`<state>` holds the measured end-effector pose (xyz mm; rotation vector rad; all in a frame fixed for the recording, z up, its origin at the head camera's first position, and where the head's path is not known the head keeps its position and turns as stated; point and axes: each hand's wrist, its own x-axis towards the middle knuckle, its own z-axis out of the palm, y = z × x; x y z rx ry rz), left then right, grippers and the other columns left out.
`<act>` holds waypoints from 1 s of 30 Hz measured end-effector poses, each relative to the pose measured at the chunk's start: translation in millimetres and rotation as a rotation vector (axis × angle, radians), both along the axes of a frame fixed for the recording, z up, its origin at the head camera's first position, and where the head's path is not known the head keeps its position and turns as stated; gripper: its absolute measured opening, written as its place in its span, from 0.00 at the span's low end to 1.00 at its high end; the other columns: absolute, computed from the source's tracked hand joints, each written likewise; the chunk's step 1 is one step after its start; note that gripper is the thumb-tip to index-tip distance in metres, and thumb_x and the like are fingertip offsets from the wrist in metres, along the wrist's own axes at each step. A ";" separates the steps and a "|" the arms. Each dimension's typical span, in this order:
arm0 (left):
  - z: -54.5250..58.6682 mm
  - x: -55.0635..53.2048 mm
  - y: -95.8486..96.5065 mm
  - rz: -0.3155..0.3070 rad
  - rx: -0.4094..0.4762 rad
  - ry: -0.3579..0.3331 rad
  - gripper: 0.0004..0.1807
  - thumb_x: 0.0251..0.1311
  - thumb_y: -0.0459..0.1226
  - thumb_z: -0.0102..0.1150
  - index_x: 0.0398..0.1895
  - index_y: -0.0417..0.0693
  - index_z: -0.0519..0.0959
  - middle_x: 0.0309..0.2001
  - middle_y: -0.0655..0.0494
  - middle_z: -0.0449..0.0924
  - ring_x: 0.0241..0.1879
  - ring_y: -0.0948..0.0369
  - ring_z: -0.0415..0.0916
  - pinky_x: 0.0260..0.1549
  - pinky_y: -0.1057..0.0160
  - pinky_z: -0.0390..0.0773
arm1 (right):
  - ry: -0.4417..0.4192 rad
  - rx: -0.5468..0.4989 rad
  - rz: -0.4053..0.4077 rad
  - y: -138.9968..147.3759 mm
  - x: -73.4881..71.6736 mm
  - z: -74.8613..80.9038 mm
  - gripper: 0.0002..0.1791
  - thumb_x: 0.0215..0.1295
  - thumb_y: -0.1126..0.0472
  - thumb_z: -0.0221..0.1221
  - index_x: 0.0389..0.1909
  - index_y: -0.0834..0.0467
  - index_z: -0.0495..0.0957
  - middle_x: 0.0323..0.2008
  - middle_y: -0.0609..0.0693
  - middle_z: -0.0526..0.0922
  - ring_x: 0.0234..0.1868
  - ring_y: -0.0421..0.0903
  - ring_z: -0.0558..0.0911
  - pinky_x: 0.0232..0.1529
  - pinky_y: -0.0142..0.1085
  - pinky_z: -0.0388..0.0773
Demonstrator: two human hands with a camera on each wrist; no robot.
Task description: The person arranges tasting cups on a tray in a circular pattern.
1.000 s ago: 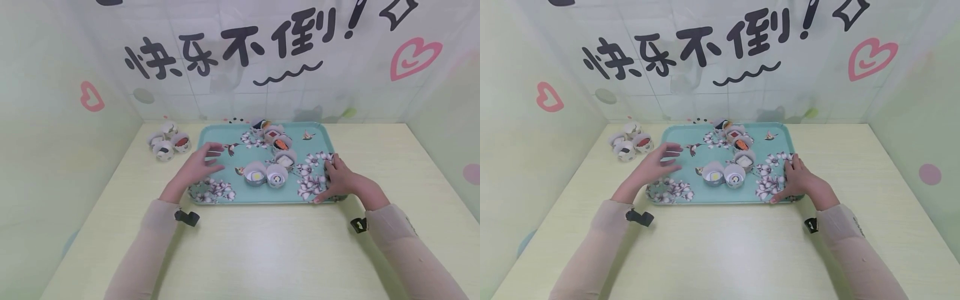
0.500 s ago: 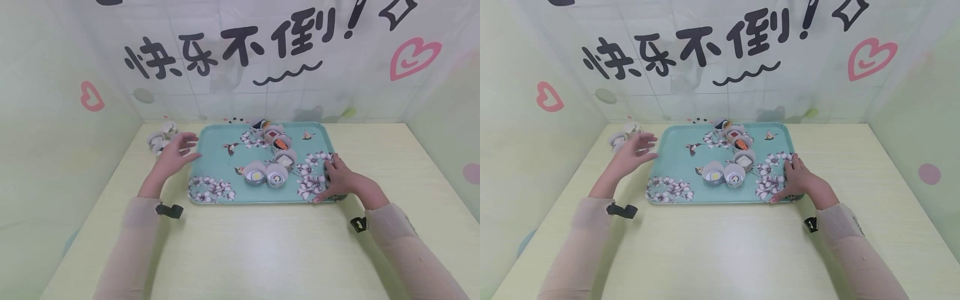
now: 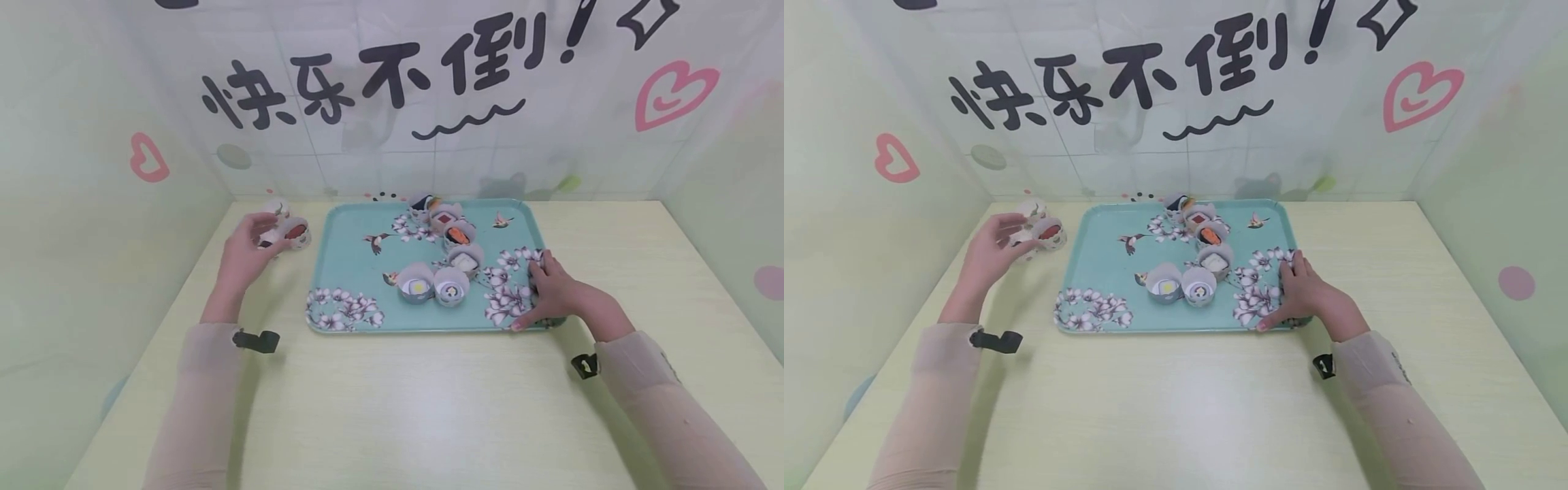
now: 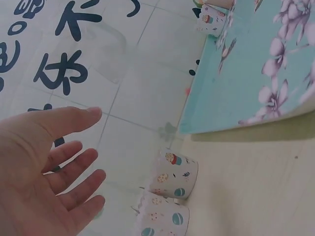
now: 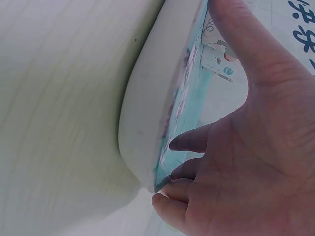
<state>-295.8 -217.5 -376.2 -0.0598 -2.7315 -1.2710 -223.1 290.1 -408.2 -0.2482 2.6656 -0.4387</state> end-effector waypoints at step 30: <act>-41.2 -22.2 -28.9 0.311 0.099 -0.253 0.44 0.54 0.44 0.66 0.67 0.38 0.52 0.62 0.41 0.61 0.58 0.50 0.63 0.56 0.58 0.69 | -0.010 0.014 -0.001 -1.3 1.2 3.4 0.78 0.32 0.30 0.70 0.69 0.76 0.36 0.67 0.78 0.24 0.69 0.72 0.32 0.66 0.62 0.44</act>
